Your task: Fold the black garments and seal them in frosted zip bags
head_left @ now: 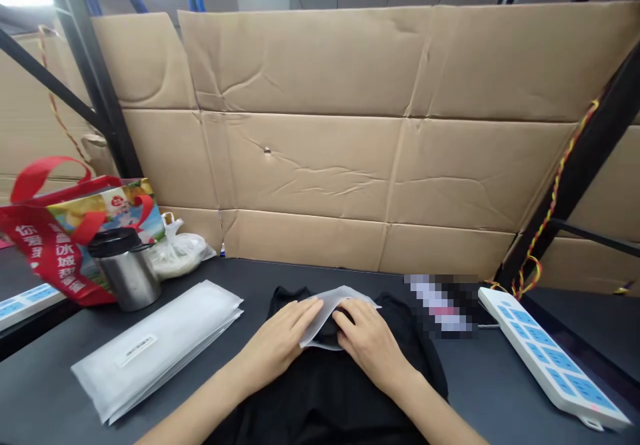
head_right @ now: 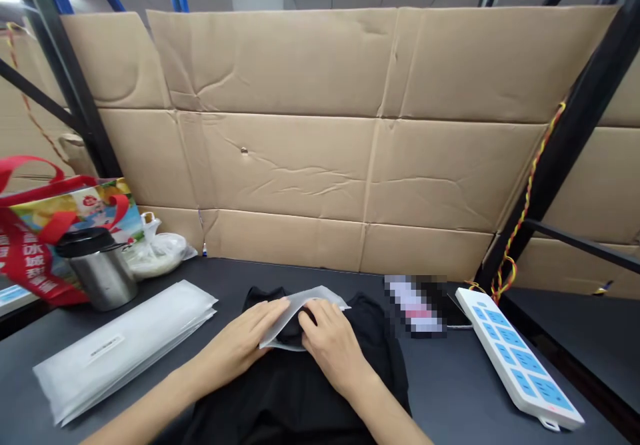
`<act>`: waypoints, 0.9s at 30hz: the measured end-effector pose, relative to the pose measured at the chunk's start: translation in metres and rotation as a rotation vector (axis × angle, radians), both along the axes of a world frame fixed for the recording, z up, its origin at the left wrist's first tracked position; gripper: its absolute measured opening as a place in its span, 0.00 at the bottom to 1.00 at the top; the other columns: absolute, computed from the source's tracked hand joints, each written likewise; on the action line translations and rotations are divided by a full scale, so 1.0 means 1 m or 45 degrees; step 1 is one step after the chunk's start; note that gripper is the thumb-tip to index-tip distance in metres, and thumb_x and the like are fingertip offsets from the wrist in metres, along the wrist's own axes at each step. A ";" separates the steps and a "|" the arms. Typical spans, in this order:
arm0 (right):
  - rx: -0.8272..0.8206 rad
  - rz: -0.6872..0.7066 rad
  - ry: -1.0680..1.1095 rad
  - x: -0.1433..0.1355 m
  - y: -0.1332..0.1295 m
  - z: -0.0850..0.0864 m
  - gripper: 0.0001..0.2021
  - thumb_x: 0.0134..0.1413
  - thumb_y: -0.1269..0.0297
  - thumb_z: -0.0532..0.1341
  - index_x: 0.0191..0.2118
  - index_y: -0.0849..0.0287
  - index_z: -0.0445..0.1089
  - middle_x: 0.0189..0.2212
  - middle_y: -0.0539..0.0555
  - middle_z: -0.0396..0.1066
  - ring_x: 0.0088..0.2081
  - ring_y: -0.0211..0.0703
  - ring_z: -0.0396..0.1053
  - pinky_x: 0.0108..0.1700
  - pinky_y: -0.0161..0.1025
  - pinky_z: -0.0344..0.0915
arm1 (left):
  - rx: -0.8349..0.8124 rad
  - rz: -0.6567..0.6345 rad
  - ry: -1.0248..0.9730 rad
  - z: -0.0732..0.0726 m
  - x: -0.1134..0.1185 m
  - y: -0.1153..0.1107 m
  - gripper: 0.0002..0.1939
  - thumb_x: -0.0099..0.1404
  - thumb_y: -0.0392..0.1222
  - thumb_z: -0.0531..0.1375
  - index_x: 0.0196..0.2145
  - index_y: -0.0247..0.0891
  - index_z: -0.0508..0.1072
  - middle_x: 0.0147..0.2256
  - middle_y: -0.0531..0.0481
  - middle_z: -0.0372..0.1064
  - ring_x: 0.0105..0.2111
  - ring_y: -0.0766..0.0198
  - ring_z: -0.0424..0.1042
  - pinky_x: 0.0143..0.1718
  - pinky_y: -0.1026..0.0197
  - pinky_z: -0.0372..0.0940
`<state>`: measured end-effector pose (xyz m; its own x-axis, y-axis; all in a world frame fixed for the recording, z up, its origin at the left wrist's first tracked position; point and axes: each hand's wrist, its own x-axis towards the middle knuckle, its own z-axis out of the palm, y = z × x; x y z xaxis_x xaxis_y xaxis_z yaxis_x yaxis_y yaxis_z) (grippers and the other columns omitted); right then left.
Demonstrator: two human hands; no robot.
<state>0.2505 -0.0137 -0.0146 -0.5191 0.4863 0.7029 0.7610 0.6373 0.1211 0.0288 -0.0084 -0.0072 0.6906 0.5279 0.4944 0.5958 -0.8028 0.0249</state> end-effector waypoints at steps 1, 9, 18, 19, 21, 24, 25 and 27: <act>0.016 0.073 0.045 0.001 -0.001 0.000 0.15 0.49 0.81 0.54 0.42 0.62 0.68 0.44 0.60 0.71 0.48 0.51 0.69 0.47 0.48 0.70 | -0.041 0.014 0.013 -0.004 0.000 0.004 0.33 0.61 0.24 0.52 0.62 0.37 0.53 0.60 0.39 0.59 0.58 0.55 0.61 0.56 0.50 0.62; -0.038 0.503 -0.083 0.023 -0.026 -0.013 0.14 0.45 0.73 0.57 0.41 0.61 0.67 0.50 0.64 0.71 0.53 0.52 0.67 0.55 0.46 0.65 | 0.100 0.100 0.034 -0.007 -0.006 0.041 0.24 0.63 0.24 0.50 0.55 0.36 0.66 0.52 0.41 0.69 0.52 0.56 0.70 0.53 0.55 0.65; -0.443 0.363 0.015 0.027 -0.027 -0.029 0.18 0.40 0.73 0.58 0.43 0.59 0.69 0.49 0.58 0.72 0.52 0.48 0.69 0.56 0.40 0.64 | 0.176 0.441 -0.076 0.026 -0.133 0.017 0.32 0.59 0.25 0.45 0.59 0.42 0.63 0.58 0.47 0.63 0.55 0.55 0.65 0.55 0.48 0.62; -0.453 0.360 0.026 0.026 -0.027 -0.028 0.18 0.40 0.74 0.58 0.42 0.59 0.69 0.50 0.58 0.72 0.52 0.48 0.69 0.55 0.40 0.64 | 0.138 0.510 -0.077 0.020 -0.154 0.009 0.33 0.57 0.25 0.45 0.59 0.43 0.63 0.59 0.49 0.62 0.56 0.54 0.65 0.56 0.48 0.61; -0.468 0.360 0.047 0.026 -0.028 -0.026 0.18 0.40 0.74 0.57 0.42 0.59 0.69 0.50 0.57 0.72 0.52 0.48 0.69 0.55 0.39 0.64 | 0.099 0.634 -0.070 0.003 -0.194 -0.003 0.37 0.53 0.25 0.45 0.59 0.45 0.64 0.59 0.54 0.62 0.55 0.52 0.65 0.56 0.45 0.61; -0.496 0.367 0.077 0.025 -0.029 -0.022 0.18 0.42 0.73 0.59 0.43 0.59 0.69 0.49 0.57 0.72 0.51 0.47 0.69 0.55 0.39 0.64 | 0.010 0.757 0.053 -0.024 -0.247 -0.013 0.38 0.45 0.27 0.47 0.54 0.43 0.70 0.56 0.54 0.66 0.54 0.49 0.67 0.54 0.44 0.62; -0.506 0.371 0.088 0.025 -0.030 -0.020 0.18 0.43 0.71 0.60 0.45 0.59 0.69 0.49 0.57 0.72 0.50 0.48 0.70 0.54 0.39 0.64 | -0.033 0.788 0.124 -0.030 -0.261 -0.016 0.38 0.44 0.28 0.48 0.53 0.44 0.70 0.55 0.53 0.67 0.54 0.48 0.67 0.54 0.43 0.62; -0.528 0.377 0.099 0.024 -0.032 -0.016 0.21 0.46 0.66 0.62 0.48 0.59 0.67 0.49 0.58 0.72 0.50 0.49 0.70 0.53 0.40 0.65 | -0.067 0.850 0.241 -0.032 -0.276 -0.019 0.38 0.45 0.28 0.47 0.54 0.45 0.69 0.55 0.51 0.67 0.55 0.46 0.65 0.51 0.37 0.62</act>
<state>0.2744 -0.0460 -0.0310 -0.6305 0.5724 0.5242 0.5372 0.8093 -0.2377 -0.2472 -0.0270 -0.0390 0.2818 0.8894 0.3598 0.9594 -0.2638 -0.0993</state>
